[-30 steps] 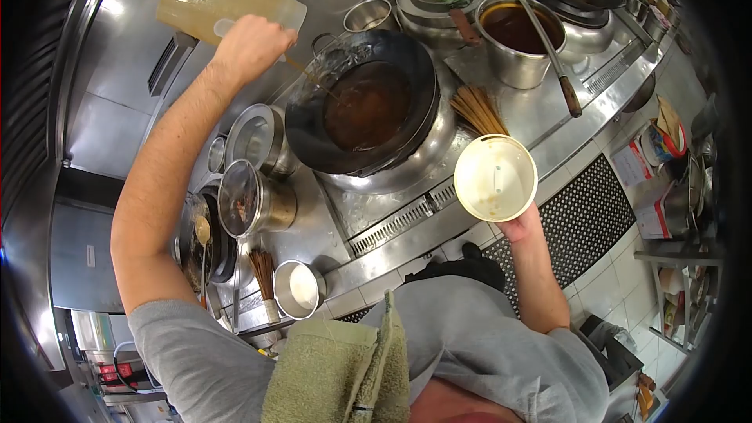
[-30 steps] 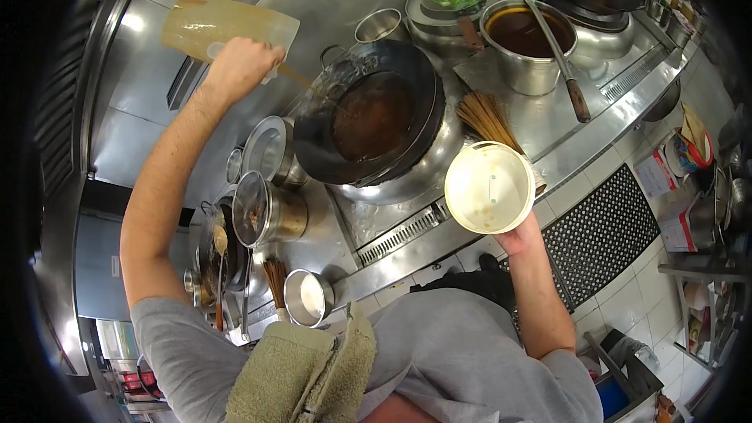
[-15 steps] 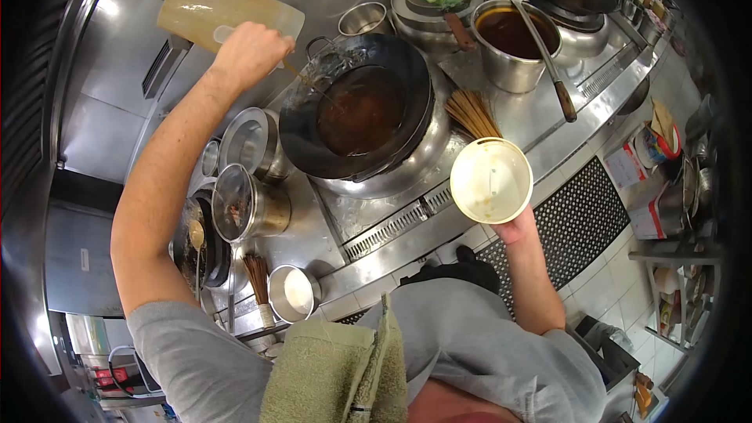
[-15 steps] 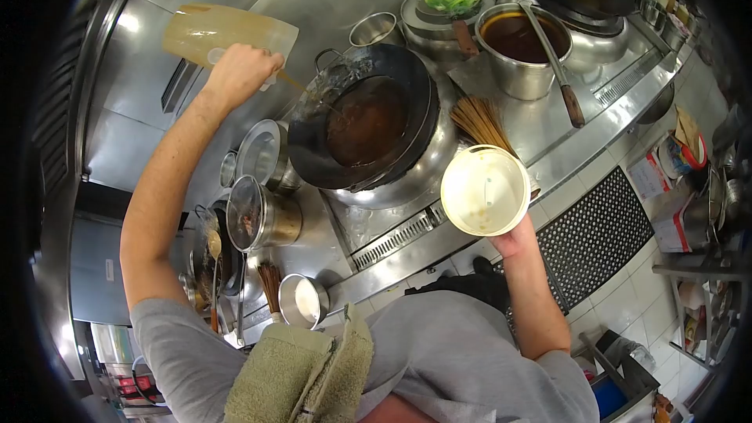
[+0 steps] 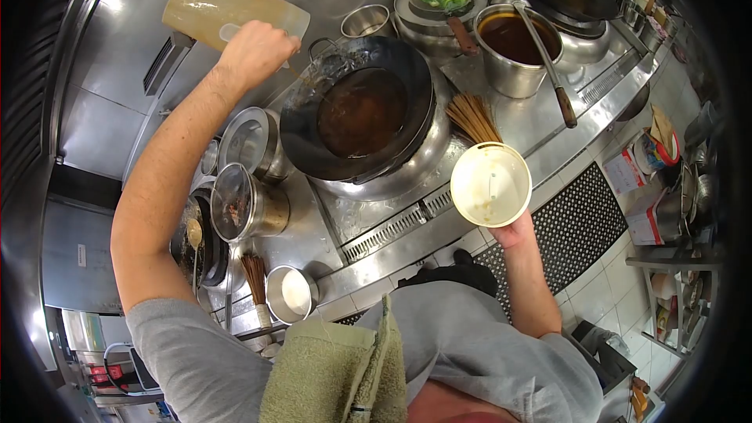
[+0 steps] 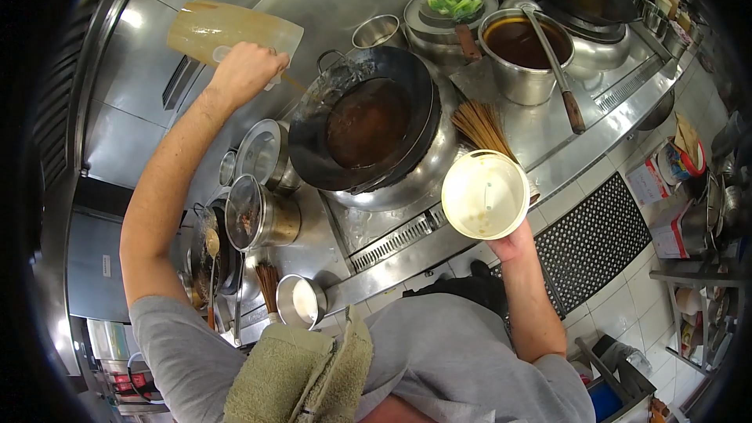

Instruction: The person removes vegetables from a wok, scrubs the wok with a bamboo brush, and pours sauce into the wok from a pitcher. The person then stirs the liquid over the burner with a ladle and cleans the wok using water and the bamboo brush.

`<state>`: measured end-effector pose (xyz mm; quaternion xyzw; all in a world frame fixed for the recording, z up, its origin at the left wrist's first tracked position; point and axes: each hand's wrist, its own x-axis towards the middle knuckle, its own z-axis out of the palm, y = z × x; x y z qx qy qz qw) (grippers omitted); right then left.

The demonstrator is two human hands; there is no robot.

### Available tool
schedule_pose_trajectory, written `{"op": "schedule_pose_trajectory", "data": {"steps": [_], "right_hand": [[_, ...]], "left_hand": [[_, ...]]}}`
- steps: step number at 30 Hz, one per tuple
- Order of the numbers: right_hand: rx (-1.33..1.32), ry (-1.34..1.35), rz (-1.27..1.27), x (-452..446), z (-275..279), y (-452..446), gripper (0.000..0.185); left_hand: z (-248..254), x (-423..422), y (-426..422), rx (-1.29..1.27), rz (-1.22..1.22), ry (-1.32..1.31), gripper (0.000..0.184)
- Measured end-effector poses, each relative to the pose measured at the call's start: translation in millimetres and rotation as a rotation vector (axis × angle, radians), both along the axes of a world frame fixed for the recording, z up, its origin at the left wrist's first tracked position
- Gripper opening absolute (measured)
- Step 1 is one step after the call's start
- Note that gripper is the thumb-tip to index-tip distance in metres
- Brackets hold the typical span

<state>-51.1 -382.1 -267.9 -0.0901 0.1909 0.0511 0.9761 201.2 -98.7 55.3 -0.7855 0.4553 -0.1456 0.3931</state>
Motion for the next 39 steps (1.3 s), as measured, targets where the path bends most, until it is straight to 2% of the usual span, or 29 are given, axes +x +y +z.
{"op": "schedule_pose_trajectory", "data": {"steps": [39], "right_hand": [[-0.044,-0.032,-0.026,-2,9,-2,0.037]], "left_hand": [[-7,-3,0,0.038,0.066,0.009,0.01]]}}
